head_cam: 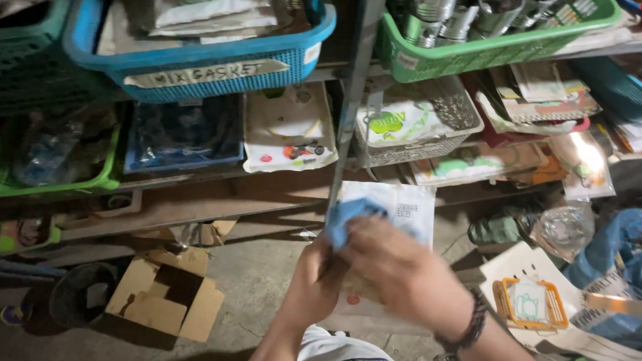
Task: The person wipes various engine gaskets and their plastic packaging with a cloth while standing in a parts storage area.
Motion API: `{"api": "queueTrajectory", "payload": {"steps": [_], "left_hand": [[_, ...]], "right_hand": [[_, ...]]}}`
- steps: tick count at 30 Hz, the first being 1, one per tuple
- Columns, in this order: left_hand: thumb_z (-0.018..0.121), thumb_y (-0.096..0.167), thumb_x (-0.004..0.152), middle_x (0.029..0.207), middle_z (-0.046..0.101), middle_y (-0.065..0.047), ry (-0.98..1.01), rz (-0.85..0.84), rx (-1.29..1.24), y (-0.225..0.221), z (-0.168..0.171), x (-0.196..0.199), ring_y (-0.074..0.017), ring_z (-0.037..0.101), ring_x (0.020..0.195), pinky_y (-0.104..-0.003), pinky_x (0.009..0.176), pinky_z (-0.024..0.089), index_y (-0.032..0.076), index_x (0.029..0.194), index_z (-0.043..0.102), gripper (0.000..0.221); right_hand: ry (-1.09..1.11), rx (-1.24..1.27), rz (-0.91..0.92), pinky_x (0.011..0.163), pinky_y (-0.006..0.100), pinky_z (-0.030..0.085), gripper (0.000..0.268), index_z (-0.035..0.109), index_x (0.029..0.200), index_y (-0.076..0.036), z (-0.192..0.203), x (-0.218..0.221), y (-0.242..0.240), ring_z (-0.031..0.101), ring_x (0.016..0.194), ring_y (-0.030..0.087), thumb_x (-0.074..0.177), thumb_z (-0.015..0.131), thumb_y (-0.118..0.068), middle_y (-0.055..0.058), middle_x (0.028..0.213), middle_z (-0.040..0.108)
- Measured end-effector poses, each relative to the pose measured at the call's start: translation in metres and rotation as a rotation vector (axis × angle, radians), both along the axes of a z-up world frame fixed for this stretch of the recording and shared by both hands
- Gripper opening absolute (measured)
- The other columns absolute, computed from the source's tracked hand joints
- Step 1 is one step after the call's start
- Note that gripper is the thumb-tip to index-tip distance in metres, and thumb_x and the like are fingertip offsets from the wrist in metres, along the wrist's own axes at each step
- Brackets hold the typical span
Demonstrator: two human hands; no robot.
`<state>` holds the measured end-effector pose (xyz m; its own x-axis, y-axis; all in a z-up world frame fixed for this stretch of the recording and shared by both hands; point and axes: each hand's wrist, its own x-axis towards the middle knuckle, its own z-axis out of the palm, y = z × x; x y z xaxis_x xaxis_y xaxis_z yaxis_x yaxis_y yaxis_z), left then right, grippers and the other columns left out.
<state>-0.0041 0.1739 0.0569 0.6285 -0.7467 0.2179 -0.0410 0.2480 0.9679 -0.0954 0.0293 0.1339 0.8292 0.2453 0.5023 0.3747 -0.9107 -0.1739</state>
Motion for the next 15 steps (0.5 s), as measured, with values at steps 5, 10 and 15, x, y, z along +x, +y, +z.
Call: {"api": "queueTrajectory", "payload": {"steps": [5,10,15], "left_hand": [[0.046,0.000,0.096,0.095,0.064,-0.010,0.013,0.037,-0.041,0.001,-0.006,-0.001,-0.0132,0.053,0.072,-0.025,0.059,0.043,0.000,0.123,0.053,0.028],[0.051,0.011,0.103,0.066,0.047,0.003,-0.048,0.019,-0.036,0.002,-0.008,0.000,-0.0073,0.036,0.049,-0.023,0.038,0.028,0.008,0.102,0.056,0.006],[0.052,-0.001,0.093,0.078,0.054,-0.001,-0.011,0.062,-0.046,0.003,-0.011,0.006,-0.0080,0.042,0.058,-0.023,0.045,0.034,0.005,0.104,0.057,0.014]], "right_hand": [[-0.028,0.181,-0.245,0.107,0.043,0.052,0.036,0.068,0.111,0.005,-0.001,-0.016,0.003,0.060,0.129,0.039,0.076,0.060,0.010,0.022,0.136,0.061],[-0.090,0.230,-0.234,0.091,0.027,0.062,0.044,0.066,0.125,0.002,-0.011,-0.020,-0.010,0.073,0.113,0.030,0.083,0.056,0.012,0.023,0.135,0.065],[-0.033,0.150,-0.134,0.110,0.041,0.053,0.024,0.071,0.106,0.002,0.006,-0.021,0.014,0.063,0.124,0.034,0.082,0.066,-0.002,0.015,0.127,0.065]]}}
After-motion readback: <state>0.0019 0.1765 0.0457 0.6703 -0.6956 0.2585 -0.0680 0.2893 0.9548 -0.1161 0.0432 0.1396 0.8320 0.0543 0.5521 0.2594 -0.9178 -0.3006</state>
